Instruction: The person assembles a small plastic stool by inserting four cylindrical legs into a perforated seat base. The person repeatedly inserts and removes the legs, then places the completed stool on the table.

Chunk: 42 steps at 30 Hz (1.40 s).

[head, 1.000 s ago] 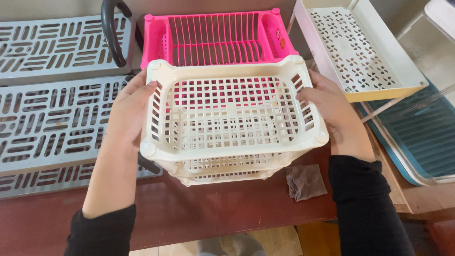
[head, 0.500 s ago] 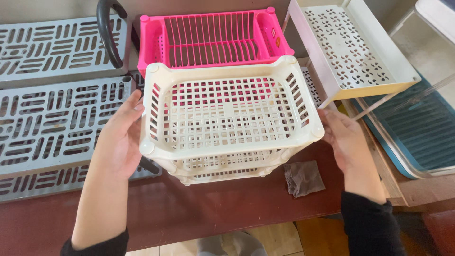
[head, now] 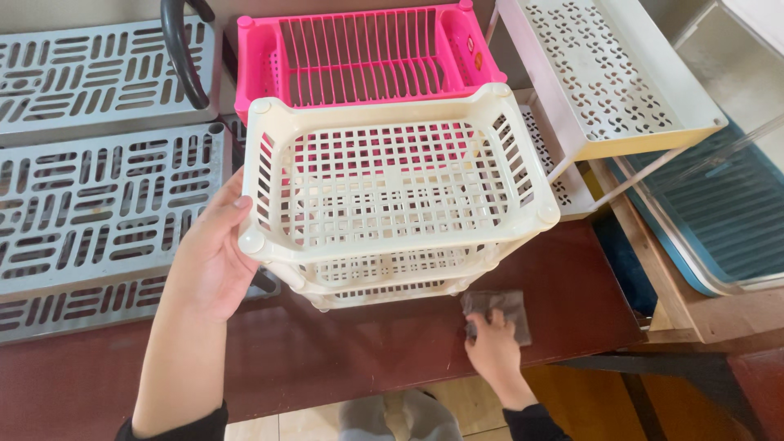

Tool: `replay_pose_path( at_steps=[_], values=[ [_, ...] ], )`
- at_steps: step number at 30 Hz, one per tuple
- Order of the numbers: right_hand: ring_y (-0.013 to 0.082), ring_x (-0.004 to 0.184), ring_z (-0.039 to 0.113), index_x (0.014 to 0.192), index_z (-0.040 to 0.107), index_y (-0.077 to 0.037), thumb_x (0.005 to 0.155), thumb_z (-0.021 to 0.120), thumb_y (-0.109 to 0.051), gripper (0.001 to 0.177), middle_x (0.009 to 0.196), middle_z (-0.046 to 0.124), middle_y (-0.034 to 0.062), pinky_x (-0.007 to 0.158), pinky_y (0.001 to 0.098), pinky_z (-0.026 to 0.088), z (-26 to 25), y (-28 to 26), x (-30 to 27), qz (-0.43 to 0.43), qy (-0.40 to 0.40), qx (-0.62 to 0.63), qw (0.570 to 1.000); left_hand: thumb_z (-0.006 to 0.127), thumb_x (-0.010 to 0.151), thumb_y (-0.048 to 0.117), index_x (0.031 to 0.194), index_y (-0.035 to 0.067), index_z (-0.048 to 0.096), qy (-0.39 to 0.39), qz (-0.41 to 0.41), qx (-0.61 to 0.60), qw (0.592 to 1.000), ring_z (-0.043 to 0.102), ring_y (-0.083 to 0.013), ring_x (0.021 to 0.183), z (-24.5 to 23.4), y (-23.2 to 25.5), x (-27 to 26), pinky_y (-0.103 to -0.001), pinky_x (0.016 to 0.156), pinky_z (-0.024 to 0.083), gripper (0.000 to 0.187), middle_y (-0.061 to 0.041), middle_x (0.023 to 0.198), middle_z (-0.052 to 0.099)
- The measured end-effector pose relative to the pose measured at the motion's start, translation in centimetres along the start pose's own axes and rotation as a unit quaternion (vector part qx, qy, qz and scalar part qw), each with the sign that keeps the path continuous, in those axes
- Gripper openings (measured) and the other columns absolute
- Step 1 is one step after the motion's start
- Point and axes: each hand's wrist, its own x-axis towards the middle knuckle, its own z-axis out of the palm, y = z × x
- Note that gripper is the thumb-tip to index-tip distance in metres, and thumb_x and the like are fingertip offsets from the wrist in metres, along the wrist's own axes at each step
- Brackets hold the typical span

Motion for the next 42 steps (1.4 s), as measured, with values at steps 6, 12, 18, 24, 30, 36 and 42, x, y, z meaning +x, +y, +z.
replay_pose_path(
  at_steps=[6,12,18,24,30,36,42],
  values=[
    [0.0419,0.126,0.049,0.12,0.068,-0.02,0.08,0.074,-0.016,0.04,0.132,0.05,0.0121,0.085,0.0441,0.059,1.8,-7.9,-4.8,-0.205,-0.06,0.054,0.975,0.05,0.101,0.03,0.155,0.005,0.04,-0.009,0.014,-0.008,1.0,0.058,-0.0193,0.13,-0.1,-0.4,-0.5,-0.042,0.107,0.047,0.06,-0.009,0.143,0.059],
    [0.03,0.106,0.066,0.117,0.073,-0.015,0.085,0.07,-0.014,0.032,0.141,0.054,0.0105,0.087,0.0411,0.056,2.1,-15.4,-5.5,-0.297,-0.12,0.222,0.921,0.034,0.108,0.038,0.149,-0.001,0.044,0.106,0.108,0.001,0.989,0.053,-0.0232,0.139,-3.6,-4.9,-3.0,-0.04,0.119,0.036,0.057,-0.015,0.145,0.059],
    [0.0309,0.102,0.068,0.111,0.075,-0.008,0.085,0.072,-0.008,0.026,0.112,0.072,0.0115,0.085,0.0387,0.055,-2.8,-16.7,-3.8,-0.391,0.09,0.297,0.866,0.044,0.104,0.013,0.139,-0.003,0.046,0.146,0.145,0.195,0.959,0.046,-0.028,0.146,-5.8,-15.2,-9.4,-0.036,0.101,0.04,0.038,-0.021,0.154,0.049],
    [0.0155,0.093,0.076,0.108,0.077,-0.007,0.089,0.071,-0.015,0.022,0.103,0.079,0.0079,0.074,0.0299,0.06,-7.1,-16.4,-1.2,-0.236,0.012,0.402,0.884,0.07,0.087,0.005,0.138,-0.004,0.04,0.021,0.312,0.482,0.818,0.042,-0.044,0.141,-8.0,-22.3,-12.0,-0.045,0.114,0.037,0.059,-0.031,0.15,0.039],
    [0.0175,0.082,0.073,0.113,0.078,-0.007,0.089,0.073,-0.016,0.027,0.095,0.079,0.0117,0.076,0.0305,0.059,-7.7,-16.1,-1.5,-0.208,-0.03,0.357,0.91,0.071,0.085,0.009,0.113,0.008,0.072,-0.201,0.189,0.599,0.752,0.066,-0.0319,0.119,-13.4,-23.9,-10.8,-0.042,0.093,0.055,0.028,-0.01,0.12,0.072],
    [0.0168,0.085,0.073,0.116,0.075,-0.004,0.088,0.073,-0.017,0.031,0.107,0.08,0.0073,0.074,0.0312,0.058,-7.7,-15.9,-1.5,-0.241,-0.011,0.359,0.902,0.073,0.086,0.022,0.081,0.008,0.072,-0.186,0.16,0.661,0.709,0.069,-0.0299,0.092,-17.9,-22.1,-9.9,-0.045,0.081,0.054,0.015,-0.01,0.092,0.073],
    [0.017,0.088,0.074,0.116,0.075,-0.004,0.088,0.073,-0.02,0.033,0.108,0.079,0.0075,0.076,0.0308,0.059,-7.5,-14.9,-1.0,-0.228,-0.013,0.338,0.913,0.071,0.088,0.025,0.073,0.008,0.069,-0.037,0.112,0.773,0.623,0.067,-0.0317,0.083,-20.8,-19.3,-9.9,-0.045,0.082,0.054,0.023,-0.011,0.081,0.069]
  ],
)
